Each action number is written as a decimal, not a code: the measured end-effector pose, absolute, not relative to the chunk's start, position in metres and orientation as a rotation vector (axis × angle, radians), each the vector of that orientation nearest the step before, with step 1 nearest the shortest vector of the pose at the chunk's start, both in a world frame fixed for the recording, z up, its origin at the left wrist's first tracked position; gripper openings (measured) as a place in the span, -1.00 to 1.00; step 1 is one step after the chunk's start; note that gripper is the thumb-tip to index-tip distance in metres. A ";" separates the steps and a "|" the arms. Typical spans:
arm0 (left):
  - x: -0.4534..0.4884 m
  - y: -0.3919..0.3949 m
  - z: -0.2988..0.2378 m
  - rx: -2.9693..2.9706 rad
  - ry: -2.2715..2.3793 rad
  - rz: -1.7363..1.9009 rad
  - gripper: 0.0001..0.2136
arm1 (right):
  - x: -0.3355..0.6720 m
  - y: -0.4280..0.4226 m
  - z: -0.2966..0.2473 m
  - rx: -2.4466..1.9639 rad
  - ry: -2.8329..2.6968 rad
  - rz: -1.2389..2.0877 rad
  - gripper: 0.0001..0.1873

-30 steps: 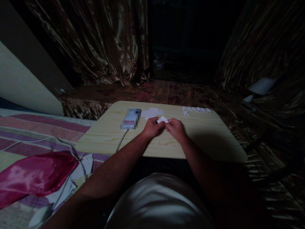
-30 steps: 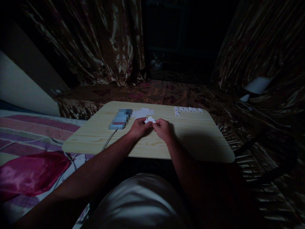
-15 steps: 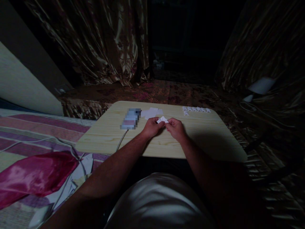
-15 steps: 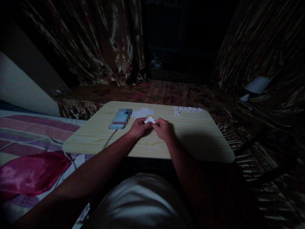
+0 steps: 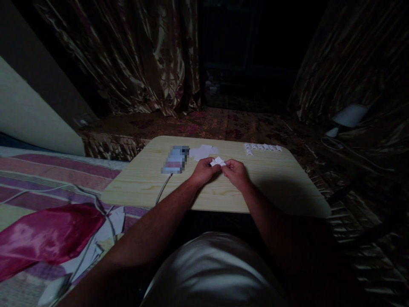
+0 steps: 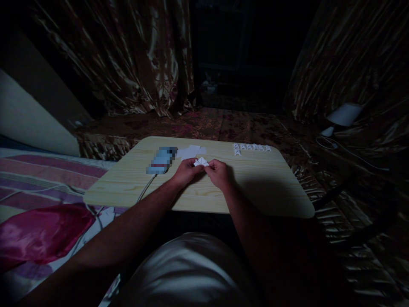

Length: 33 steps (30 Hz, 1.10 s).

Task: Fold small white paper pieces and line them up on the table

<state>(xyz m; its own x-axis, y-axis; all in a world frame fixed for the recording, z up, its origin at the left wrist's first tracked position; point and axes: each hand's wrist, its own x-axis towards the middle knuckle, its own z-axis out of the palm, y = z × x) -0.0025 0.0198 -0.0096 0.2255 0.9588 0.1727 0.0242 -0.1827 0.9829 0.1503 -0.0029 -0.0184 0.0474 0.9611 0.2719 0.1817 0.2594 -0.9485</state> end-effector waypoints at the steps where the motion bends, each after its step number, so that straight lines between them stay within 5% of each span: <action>1: -0.003 0.020 -0.010 1.473 0.981 1.145 -0.80 | 0.150 -0.003 -0.018 -1.161 -1.393 0.872 -0.84; 33: -0.001 0.018 -0.005 1.342 0.869 1.146 -0.72 | 0.153 -0.002 -0.019 -1.196 -1.409 0.786 -0.86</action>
<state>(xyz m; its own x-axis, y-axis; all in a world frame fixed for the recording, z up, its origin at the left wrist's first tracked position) -0.0006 0.0181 -0.0055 0.2590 0.9552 0.1435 -0.1195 -0.1157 0.9861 0.1532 -0.0024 -0.0193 0.0811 0.9493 0.3038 0.2406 0.2771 -0.9302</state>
